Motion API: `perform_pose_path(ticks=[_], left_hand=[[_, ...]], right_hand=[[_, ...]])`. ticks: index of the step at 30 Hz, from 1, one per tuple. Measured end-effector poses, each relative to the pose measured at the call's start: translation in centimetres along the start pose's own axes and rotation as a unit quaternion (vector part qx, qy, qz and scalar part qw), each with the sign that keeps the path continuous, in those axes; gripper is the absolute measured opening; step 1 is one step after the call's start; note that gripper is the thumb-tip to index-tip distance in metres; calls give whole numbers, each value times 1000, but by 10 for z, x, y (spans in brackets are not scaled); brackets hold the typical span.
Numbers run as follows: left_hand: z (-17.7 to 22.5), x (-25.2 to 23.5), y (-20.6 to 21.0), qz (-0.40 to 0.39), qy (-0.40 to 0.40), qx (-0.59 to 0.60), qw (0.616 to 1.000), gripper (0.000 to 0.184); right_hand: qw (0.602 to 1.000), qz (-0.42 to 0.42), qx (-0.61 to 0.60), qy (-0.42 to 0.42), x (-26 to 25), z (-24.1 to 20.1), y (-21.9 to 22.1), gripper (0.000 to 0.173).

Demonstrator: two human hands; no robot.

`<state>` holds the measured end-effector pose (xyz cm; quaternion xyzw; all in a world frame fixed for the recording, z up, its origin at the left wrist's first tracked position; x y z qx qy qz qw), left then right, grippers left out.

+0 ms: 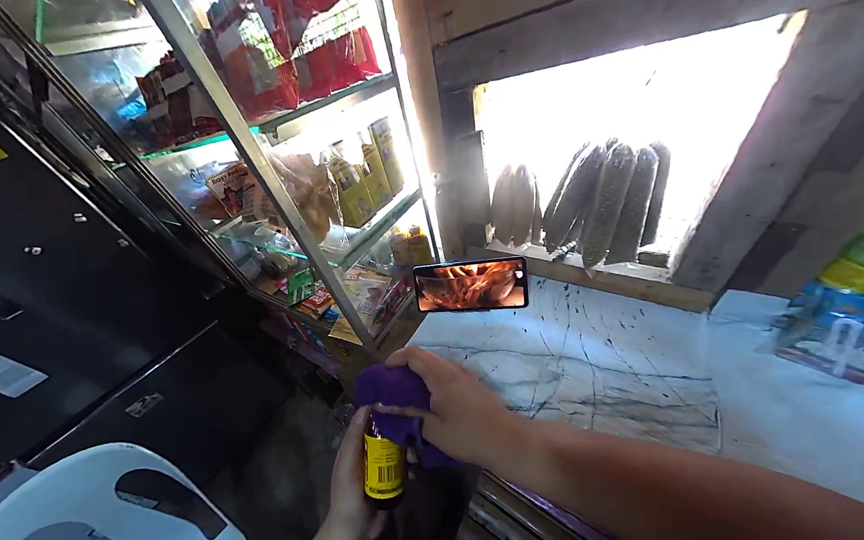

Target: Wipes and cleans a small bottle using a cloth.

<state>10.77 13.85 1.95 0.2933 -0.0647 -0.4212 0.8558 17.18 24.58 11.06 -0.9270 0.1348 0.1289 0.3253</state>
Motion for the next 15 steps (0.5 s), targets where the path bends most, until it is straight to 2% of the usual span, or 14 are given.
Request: perform_pose_path(ticks=[3, 7, 12, 15], left_hand=[[6, 0, 4, -2, 24, 3, 1000, 47], [21, 1, 6, 39, 71, 28, 996, 46], [58, 10, 6, 103, 189, 54, 975, 42], [67, 16, 8, 121, 216, 61, 967, 45]], right_hand=[[1000, 9, -30, 2, 0, -2, -1, 49], [995, 38, -58, -74, 1, -5, 3, 51], [985, 12, -37, -166, 11, -21, 18, 57], [979, 12, -44, -197, 18, -30, 24, 55]])
Point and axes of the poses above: each hand's wrist, its own x-axis away from the middle knuckle, its own y-axis out of the palm, z = x × y, the point moved 8 cm from there along -x, towards the middle knuckle, and after that the axes turned 3 degrees about x, right-handed, at the moved point
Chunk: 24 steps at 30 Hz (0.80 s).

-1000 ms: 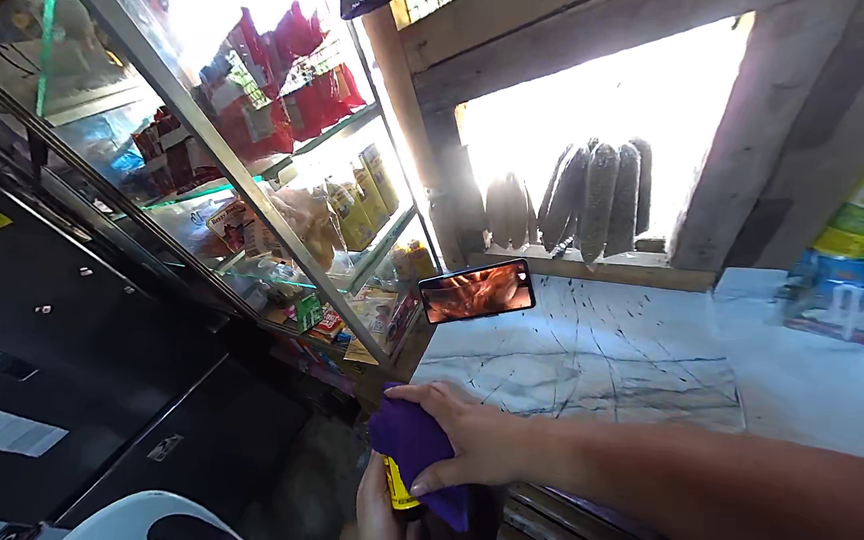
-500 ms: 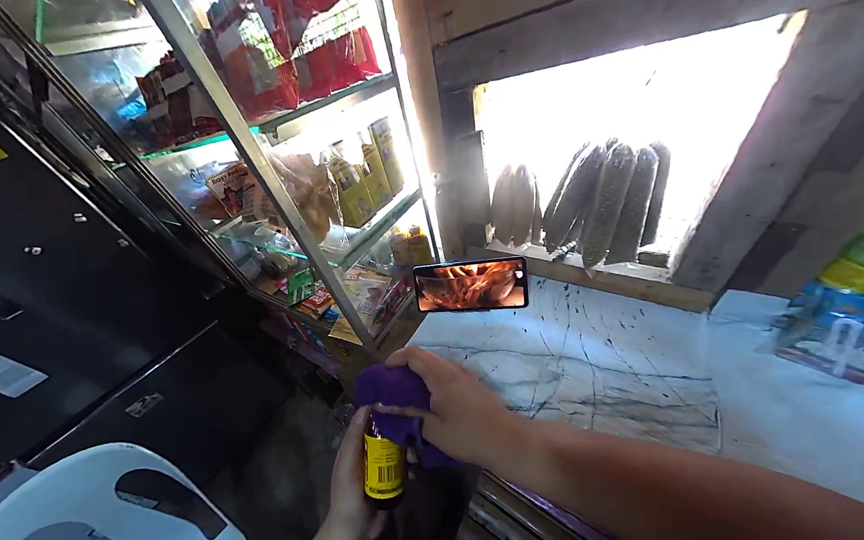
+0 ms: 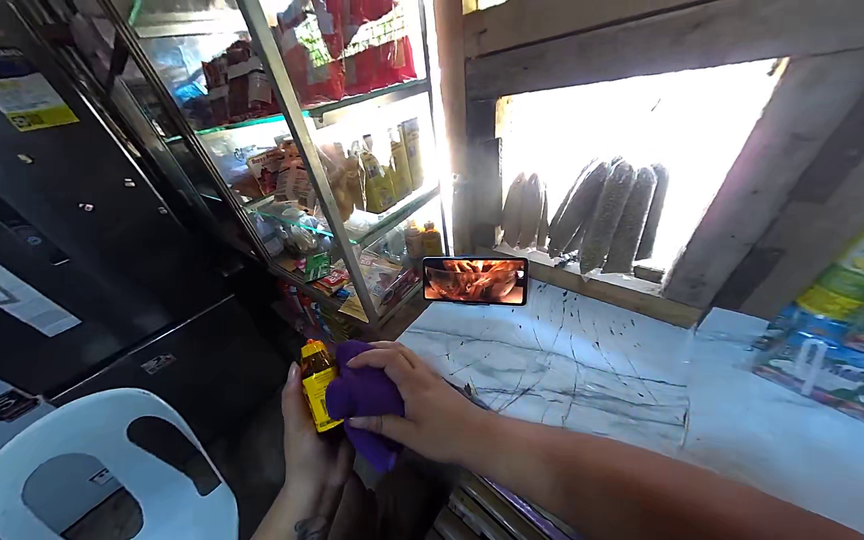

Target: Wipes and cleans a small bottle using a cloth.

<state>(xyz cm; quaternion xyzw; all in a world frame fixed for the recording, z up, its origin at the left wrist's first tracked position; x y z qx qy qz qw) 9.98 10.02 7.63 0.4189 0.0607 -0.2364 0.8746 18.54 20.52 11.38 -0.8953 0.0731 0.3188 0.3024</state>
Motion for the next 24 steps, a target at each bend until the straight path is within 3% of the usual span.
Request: perform_pose_path(ticks=[8, 17, 24], left_hand=[[0, 21, 10, 16, 19, -9, 1000, 46], [0, 38, 13, 40, -21, -141, 989, 53], [-2, 36, 53, -132, 25, -151, 979, 44]], right_hand=[[1000, 0, -17, -10, 4, -6, 6, 59], [999, 43, -23, 20, -3, -6, -12, 57], [977, 149, -138, 65, -5, 9, -35, 55]])
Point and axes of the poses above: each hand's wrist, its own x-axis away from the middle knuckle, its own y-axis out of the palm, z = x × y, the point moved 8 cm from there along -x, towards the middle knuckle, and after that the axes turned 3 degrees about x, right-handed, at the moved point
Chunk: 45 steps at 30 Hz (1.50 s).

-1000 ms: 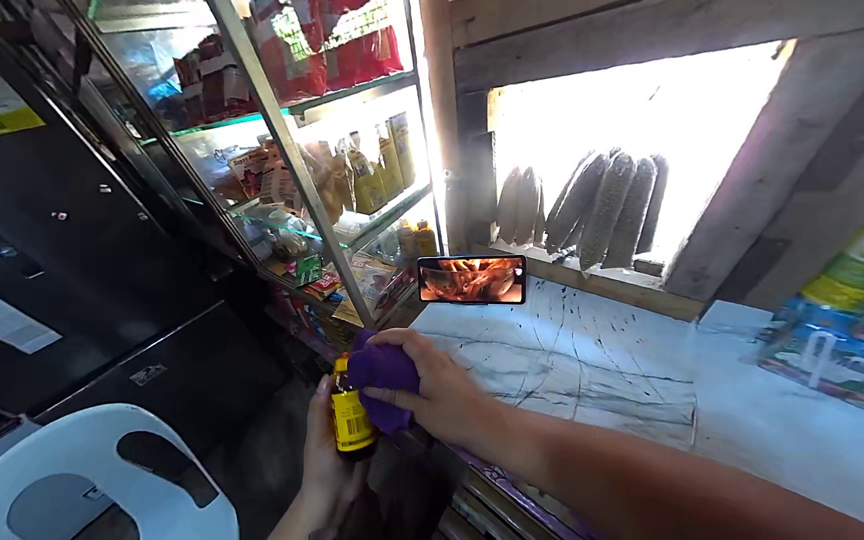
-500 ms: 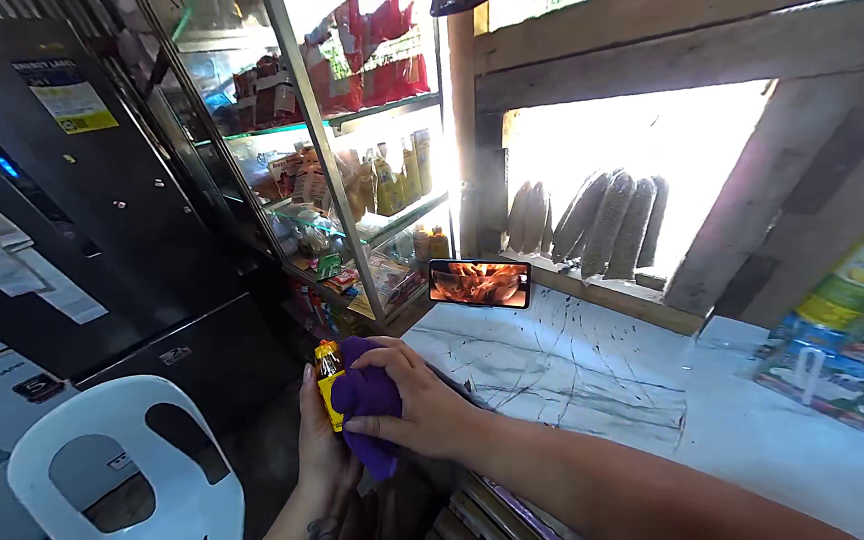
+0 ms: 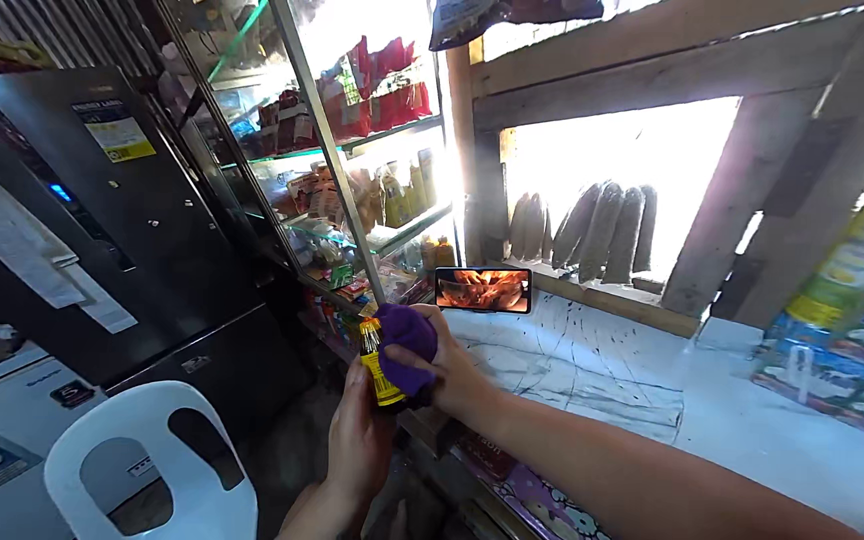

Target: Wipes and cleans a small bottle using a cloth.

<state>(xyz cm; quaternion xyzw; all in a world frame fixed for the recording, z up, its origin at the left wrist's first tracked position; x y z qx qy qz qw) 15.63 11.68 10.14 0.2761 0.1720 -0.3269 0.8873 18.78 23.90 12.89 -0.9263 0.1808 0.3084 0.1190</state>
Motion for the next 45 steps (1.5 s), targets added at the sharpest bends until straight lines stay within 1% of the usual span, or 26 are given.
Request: perform_pose_path(ticks=[1, 4, 6, 8, 10, 12, 16, 18, 21, 24, 26, 28, 32, 35, 37, 39, 40, 42, 44, 45], left_hand=[[-3, -5, 0, -21, 11, -19, 1000, 46], [-16, -24, -5, -65, 79, -91, 991, 62], [-26, -33, -9, -85, 131, -112, 981, 66], [-36, -38, -15, -91, 157, -110, 977, 61], [-50, -40, -24, -92, 142, -77, 983, 57], [-63, -43, -33, -77, 107, -28, 991, 57], [-74, -51, -40, -35, 43, 15, 998, 65], [-72, -53, -40, -35, 12, 20, 999, 67], [-75, -48, -43, -31, -31, 56, 997, 62], [-79, -40, -44, -38, -36, 81, 995, 56], [-80, -38, -43, -52, -7, 69, 996, 54], [-79, -33, -41, -81, 43, 18, 996, 57], [-79, -23, -34, -120, 149, -77, 979, 63], [-84, -20, -25, -150, 179, -88, 968, 65], [-89, -21, -23, -159, 161, -64, 972, 66], [-91, -24, -27, -154, 122, -27, 980, 64], [-90, -26, -31, -145, 100, -10, 984, 63], [-89, -29, -40, -103, 59, 18, 993, 63], [-86, -34, -48, -66, 37, 59, 995, 65], [-84, -36, -50, -57, 31, 82, 994, 63]], right_hand=[[999, 8, -21, 27, -1, 3, -3, 55], [992, 17, -75, 102, -4, 14, -8, 58], [992, 17, -61, 110, -6, 20, -9, 60], [995, 11, -13, 99, -7, 28, -9, 61], [995, 4, 48, 88, -7, 38, -9, 61], [992, 2, 98, 73, -8, 46, -7, 59], [987, 7, 154, 40, -6, 44, -9, 55], [984, 8, 176, 14, -3, 38, -8, 56], [981, 4, 192, -2, 1, 37, -3, 58], [981, -11, 196, -8, 2, 40, 0, 59], [979, -12, 204, -14, 3, 39, -1, 60], [981, -10, 193, -9, 6, 37, -3, 60], [991, 8, 130, 25, 10, 39, -3, 56], [996, 26, 51, 69, 8, 48, -7, 51], [995, 28, 27, 96, 6, 53, -9, 51], [994, 19, 52, 97, 6, 54, -9, 55], [993, 10, 79, 85, 6, 52, -8, 57], [989, -14, 142, 37, 5, 49, -5, 58], [984, -41, 172, -5, 4, 46, 1, 62], [983, -48, 176, -13, 4, 45, 4, 64]])
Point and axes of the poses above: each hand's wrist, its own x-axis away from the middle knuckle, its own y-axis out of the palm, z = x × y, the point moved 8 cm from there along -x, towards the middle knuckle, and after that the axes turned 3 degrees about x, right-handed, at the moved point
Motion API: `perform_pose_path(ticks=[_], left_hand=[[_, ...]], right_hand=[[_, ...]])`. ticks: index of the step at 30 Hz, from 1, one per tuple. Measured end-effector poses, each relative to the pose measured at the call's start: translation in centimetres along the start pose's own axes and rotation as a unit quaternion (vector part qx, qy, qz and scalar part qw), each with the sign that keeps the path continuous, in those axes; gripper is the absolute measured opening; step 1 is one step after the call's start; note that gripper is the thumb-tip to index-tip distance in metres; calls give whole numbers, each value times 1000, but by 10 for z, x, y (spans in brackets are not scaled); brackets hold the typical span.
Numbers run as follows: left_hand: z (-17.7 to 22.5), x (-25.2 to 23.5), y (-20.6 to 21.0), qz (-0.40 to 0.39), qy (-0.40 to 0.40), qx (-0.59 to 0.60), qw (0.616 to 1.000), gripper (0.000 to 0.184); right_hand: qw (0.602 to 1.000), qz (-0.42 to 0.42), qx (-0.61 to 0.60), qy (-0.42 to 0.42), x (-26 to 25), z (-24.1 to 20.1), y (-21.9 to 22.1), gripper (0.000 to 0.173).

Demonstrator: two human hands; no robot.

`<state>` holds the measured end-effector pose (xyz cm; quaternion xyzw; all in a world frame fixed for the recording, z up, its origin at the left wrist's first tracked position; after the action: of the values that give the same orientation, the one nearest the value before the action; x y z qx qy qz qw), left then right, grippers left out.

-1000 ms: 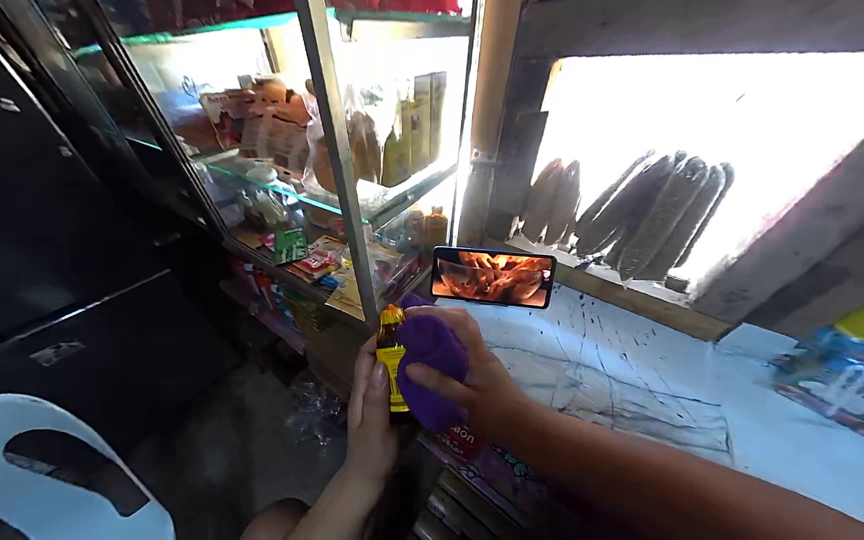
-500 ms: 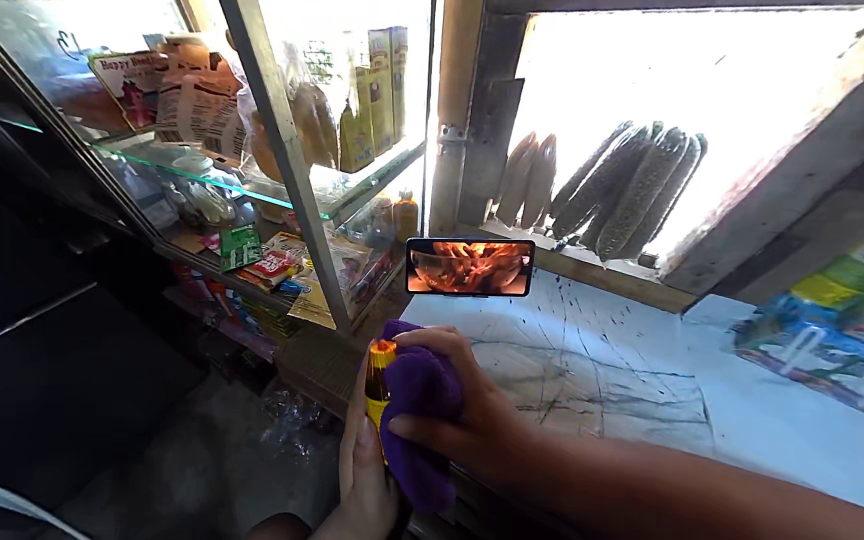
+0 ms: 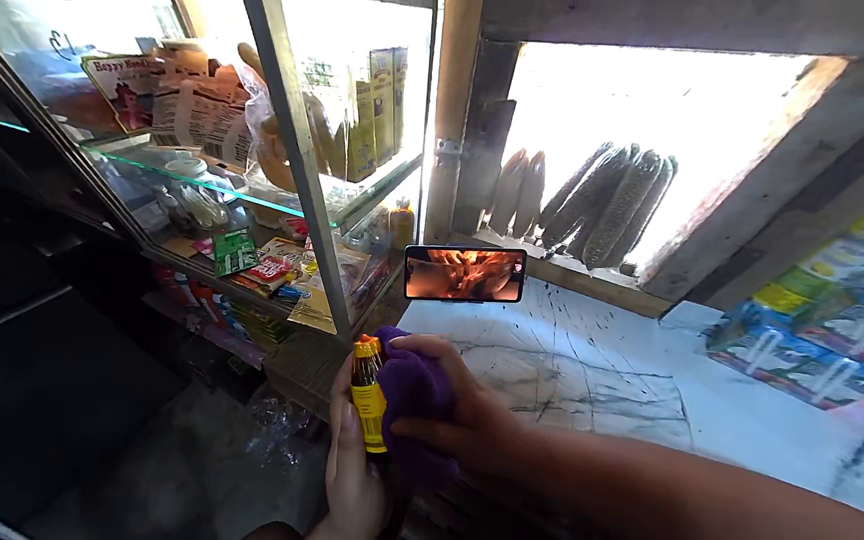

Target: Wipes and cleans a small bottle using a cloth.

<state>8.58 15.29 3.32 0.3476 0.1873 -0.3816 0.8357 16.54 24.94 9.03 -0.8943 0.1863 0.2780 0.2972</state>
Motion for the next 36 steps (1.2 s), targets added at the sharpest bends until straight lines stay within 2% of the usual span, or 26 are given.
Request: perform_pose_path(ticks=[4, 8, 11, 14, 17, 22, 24, 27, 30, 33, 36], left_hand=[[1, 0, 3, 0, -16, 44, 999, 51], [5, 7, 16, -88, 21, -33, 995, 46], [4, 11, 22, -134, 28, -20, 990, 41], [1, 10, 20, -167, -6, -7, 986, 41], [2, 4, 8, -136, -40, -7, 990, 40], [7, 3, -9, -15, -84, 43, 995, 50], [9, 4, -12, 16, -80, 46, 996, 50], [8, 7, -11, 1, -56, 44, 997, 46], [7, 7, -5, -37, -79, 58, 995, 38], [4, 7, -3, -72, -116, 72, 988, 34], [2, 11, 5, -135, -135, 65, 979, 38]], right_hand=[[1000, 10, -2, -9, 0, 0, -1, 72], [997, 22, -69, 5, 1, 1, -5, 65], [985, 37, -156, 64, 1, 5, -9, 53], [968, 42, -205, 136, 3, 13, -9, 53], [981, 32, -151, 121, 2, 14, -9, 58], [999, 25, -27, 1, 2, -2, -3, 66], [999, 18, -26, -7, 3, -4, -1, 70], [999, 12, -40, 19, 4, 0, 0, 78], [998, 26, -49, 29, 3, 2, -4, 72], [996, 49, -54, 41, 2, 5, -10, 58], [991, 53, -71, 103, 1, 9, -15, 47]])
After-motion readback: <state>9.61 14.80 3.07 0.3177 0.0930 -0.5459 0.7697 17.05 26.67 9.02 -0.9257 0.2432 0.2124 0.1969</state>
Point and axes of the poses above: each hand's wrist, its own x-axis away from the middle knuckle, its own y-axis out of the palm, z = x × y, the point moved 8 cm from there along -x, towards the middle knuckle, and after that the axes turned 3 degrees about x, right-handed, at the moved point
